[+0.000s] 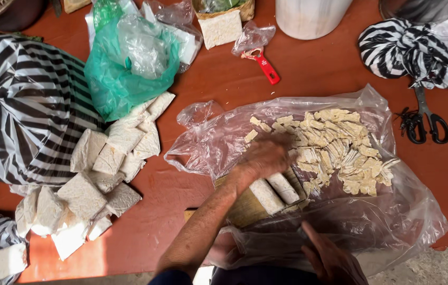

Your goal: The person slices rectangular blocks of a white food item into smaller pieces using a knife on a wooden cutting board. The cut pieces are placed into a clear plastic bag on the table.

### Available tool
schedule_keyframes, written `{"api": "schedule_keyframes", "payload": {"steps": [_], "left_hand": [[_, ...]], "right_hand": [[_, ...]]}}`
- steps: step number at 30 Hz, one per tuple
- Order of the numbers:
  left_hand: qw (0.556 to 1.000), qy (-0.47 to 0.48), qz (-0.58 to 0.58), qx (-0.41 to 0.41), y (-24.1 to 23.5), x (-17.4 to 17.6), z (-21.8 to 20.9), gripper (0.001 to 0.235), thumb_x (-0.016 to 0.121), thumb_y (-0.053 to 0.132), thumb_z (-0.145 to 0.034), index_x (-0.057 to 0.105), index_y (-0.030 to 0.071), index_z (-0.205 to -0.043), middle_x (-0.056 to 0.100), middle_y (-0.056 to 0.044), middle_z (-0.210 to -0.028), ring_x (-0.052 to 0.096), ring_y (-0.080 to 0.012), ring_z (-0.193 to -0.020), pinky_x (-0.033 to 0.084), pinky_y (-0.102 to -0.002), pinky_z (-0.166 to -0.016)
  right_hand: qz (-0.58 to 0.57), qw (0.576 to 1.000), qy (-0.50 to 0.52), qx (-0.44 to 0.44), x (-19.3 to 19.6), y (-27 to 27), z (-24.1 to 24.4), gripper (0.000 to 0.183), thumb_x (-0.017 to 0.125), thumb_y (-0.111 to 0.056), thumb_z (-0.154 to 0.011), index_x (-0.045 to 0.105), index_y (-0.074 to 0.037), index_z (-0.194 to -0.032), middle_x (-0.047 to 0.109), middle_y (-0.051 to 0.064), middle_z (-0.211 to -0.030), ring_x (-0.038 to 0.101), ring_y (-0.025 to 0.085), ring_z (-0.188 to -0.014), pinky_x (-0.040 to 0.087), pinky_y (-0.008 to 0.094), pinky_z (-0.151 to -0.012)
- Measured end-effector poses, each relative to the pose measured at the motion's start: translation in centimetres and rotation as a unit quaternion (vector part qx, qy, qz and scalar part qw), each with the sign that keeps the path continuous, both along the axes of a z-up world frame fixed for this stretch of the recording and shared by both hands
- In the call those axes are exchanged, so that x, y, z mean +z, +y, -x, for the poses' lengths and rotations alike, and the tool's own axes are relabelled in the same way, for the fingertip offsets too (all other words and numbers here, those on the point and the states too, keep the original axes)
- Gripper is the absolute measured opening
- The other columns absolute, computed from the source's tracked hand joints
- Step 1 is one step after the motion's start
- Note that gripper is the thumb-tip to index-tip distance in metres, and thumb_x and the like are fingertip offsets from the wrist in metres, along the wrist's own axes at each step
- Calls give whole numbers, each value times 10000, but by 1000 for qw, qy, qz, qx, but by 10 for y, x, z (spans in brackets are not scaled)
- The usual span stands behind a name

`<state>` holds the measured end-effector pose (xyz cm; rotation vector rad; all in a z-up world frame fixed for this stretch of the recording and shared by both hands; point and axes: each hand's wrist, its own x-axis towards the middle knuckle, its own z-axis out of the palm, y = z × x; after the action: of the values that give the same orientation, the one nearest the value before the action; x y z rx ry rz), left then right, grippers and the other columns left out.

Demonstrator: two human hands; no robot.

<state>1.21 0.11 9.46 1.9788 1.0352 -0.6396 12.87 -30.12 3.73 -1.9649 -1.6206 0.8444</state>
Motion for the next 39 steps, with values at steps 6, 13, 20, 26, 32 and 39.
{"api": "schedule_keyframes", "payload": {"steps": [6,13,20,26,32,39], "left_hand": [[932,-237,-109,-250,-17,-53,11,341,471,390,-999,686,138,-1078,644,-56,-1057,545,-222,-1073,409,-475,-1023],[984,-86,-148,54,-49,-50,68,378,338,366,-1079,621,151,-1206,617,-106,-1163,576,-217,-1142,474,-464,-992],[976,-90,-169,106,-66,-9,73,587,401,530,-1050,326,180,-1516,383,-194,-1540,346,-425,-1412,295,-597,-1111],[942,-52,-308,-122,-89,-19,72,915,530,597,-938,85,180,-1621,270,-217,-1584,411,-418,-1328,207,-644,-1178],[922,-72,-371,-79,-98,-39,76,957,613,473,-946,106,141,-1687,279,-240,-1634,426,-420,-1334,347,-580,-1075],[865,-182,-468,-15,-109,-31,66,929,690,436,-817,250,62,-1544,331,-259,-1534,406,-449,-1344,305,-628,-1107]], "right_hand": [[90,990,-40,104,5,-12,-7,727,655,-346,-911,346,-279,-1566,696,145,-1216,750,364,-951,631,448,-748],[206,964,-80,146,-45,-65,-71,765,680,-471,-894,375,-444,-1596,766,-12,-1030,775,157,-871,662,328,-754],[175,977,120,3,-70,-95,-149,847,811,-330,-796,456,-290,-1564,791,47,-1256,822,178,-963,637,346,-868],[172,976,58,-122,-53,-25,-67,728,716,-376,-918,423,-257,-1574,803,140,-1135,797,252,-1055,603,398,-945],[46,994,60,-77,-18,12,-22,654,659,-294,-910,441,-149,-1508,666,180,-1354,682,330,-1201,553,417,-931],[20,998,26,-62,11,11,-36,644,659,-265,-909,465,-141,-1510,688,175,-1295,694,316,-1173,561,427,-932]]}}
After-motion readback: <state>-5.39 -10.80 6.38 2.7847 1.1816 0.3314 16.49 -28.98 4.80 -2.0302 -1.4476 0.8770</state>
